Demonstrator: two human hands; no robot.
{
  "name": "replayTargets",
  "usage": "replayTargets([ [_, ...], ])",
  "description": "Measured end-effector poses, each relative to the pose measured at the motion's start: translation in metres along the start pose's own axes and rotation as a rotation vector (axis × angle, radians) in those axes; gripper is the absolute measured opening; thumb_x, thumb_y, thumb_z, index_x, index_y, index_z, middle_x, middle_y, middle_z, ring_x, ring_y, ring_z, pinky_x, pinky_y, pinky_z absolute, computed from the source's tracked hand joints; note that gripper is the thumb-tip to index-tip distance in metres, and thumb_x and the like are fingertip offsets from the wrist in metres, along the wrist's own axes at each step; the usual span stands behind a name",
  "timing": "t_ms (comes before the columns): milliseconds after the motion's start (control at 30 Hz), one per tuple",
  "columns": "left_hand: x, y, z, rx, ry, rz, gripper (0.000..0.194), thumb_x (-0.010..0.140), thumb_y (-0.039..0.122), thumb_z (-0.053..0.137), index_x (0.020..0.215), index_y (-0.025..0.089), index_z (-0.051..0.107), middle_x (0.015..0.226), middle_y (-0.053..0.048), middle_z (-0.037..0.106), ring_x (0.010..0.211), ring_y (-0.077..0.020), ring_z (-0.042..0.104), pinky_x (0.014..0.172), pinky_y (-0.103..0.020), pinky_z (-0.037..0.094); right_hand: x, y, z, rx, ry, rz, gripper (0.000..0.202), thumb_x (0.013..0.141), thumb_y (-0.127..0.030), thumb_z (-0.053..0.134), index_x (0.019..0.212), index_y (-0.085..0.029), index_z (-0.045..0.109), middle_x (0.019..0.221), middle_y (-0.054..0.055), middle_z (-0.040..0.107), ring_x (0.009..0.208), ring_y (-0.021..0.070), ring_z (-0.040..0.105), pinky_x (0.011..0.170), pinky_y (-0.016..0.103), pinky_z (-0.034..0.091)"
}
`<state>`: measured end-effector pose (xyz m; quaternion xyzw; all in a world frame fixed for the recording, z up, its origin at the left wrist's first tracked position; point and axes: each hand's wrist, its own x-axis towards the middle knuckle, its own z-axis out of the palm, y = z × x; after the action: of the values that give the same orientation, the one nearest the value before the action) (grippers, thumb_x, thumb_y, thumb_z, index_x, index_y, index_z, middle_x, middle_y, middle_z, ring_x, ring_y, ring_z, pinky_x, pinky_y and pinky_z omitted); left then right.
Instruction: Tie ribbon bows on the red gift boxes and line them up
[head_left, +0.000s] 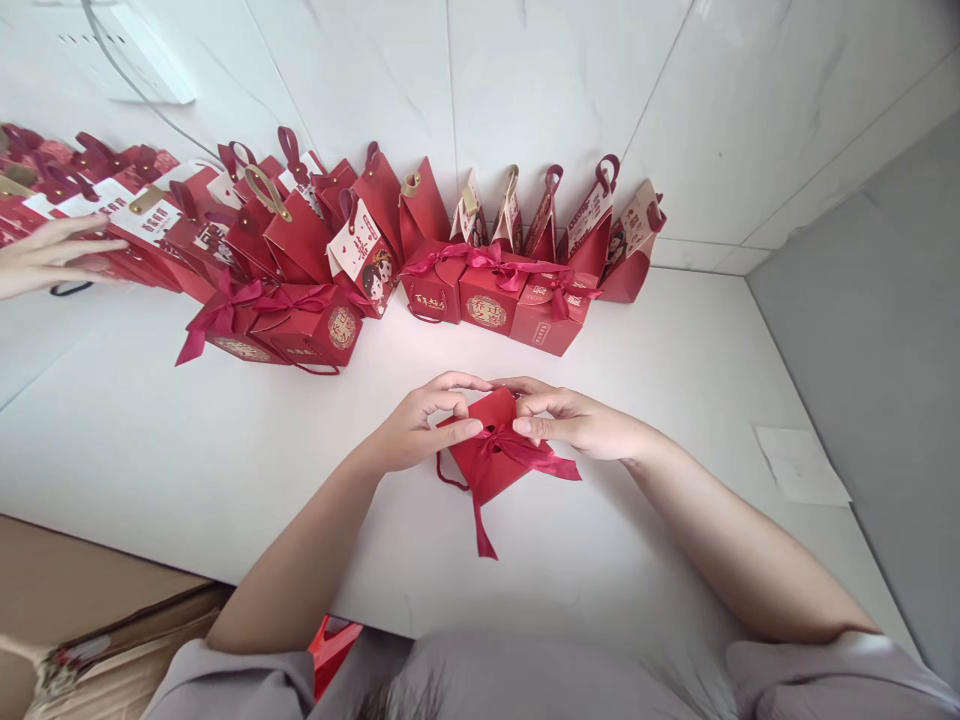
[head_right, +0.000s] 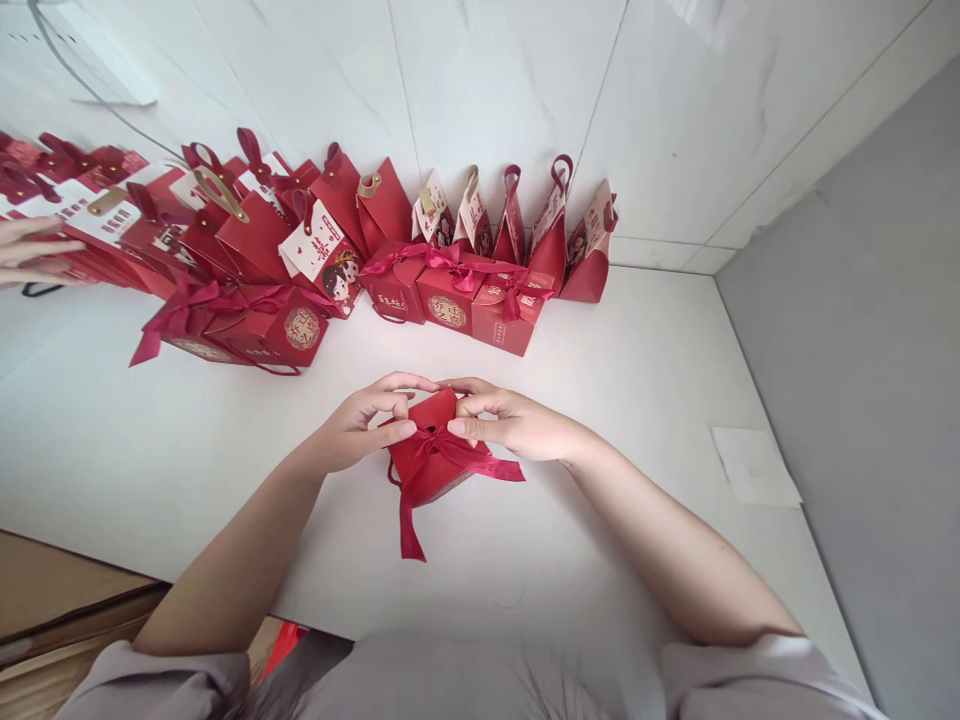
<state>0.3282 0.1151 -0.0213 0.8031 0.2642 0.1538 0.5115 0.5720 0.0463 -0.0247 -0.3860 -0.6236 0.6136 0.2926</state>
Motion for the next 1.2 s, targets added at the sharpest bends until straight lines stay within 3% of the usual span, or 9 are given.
replayTargets([
  [167, -0.002, 0.007, -0.003, 0.102, 0.006, 0.005, 0.034, 0.092, 0.035, 0.056, 0.064, 0.017, 0.048, 0.133, -0.005, 0.055, 0.123, -0.0215, 0.053, 0.108, -0.038, 0.039, -0.001, -0.003, 0.001, -0.001, 0.006, 0.02, 0.039, 0.095, -0.043, 0.056, 0.066, -0.018, 0.056, 0.144, 0.002, 0.044, 0.118, 0.0227, 0.052, 0.098, 0.039, 0.041],
  [500, -0.006, 0.014, -0.011, 0.343, 0.025, 0.024, 0.035, 0.093, 0.037, 0.054, 0.064, 0.018, 0.053, 0.132, -0.003, 0.056, 0.12, -0.022, 0.052, 0.101, -0.037, 0.042, -0.005, -0.01, 0.006, -0.092, 0.041, 0.042, 0.039, 0.095, -0.049, 0.055, 0.069, -0.02, 0.061, 0.148, 0.004, 0.042, 0.144, 0.0252, 0.028, 0.111, 0.04, 0.032],
  [767, -0.006, 0.012, -0.013, 0.5, 0.091, 0.132, 0.033, 0.09, 0.036, 0.056, 0.063, 0.018, 0.055, 0.12, -0.005, 0.06, 0.112, -0.0236, 0.053, 0.105, -0.043, 0.036, -0.005, -0.01, 0.006, -0.118, 0.039, 0.036, 0.038, 0.095, -0.048, 0.054, 0.07, -0.021, 0.061, 0.146, 0.004, 0.043, 0.146, 0.0231, 0.024, 0.111, 0.04, 0.033],
  [967, -0.007, 0.014, -0.013, 0.515, 0.08, 0.141, 0.034, 0.093, 0.025, 0.04, 0.063, 0.018, 0.053, 0.119, -0.006, 0.061, 0.108, -0.0228, 0.054, 0.099, -0.042, 0.039, -0.003, -0.01, 0.006, -0.115, 0.047, 0.039, 0.04, 0.094, -0.052, 0.054, 0.069, -0.021, 0.061, 0.145, 0.004, 0.044, 0.146, 0.0263, 0.025, 0.11, 0.041, 0.033],
  [1200, -0.007, 0.011, -0.007, 0.871, 0.266, 0.291, 0.02, 0.085, 0.021, 0.051, 0.065, 0.02, 0.057, 0.11, -0.005, 0.066, 0.105, -0.0254, 0.057, 0.099, -0.047, 0.035, -0.003, -0.008, 0.006, -0.113, 0.065, 0.034, 0.039, 0.093, -0.052, 0.055, 0.07, -0.021, 0.062, 0.145, 0.005, 0.044, 0.145, 0.0263, 0.028, 0.111, 0.042, 0.032],
])
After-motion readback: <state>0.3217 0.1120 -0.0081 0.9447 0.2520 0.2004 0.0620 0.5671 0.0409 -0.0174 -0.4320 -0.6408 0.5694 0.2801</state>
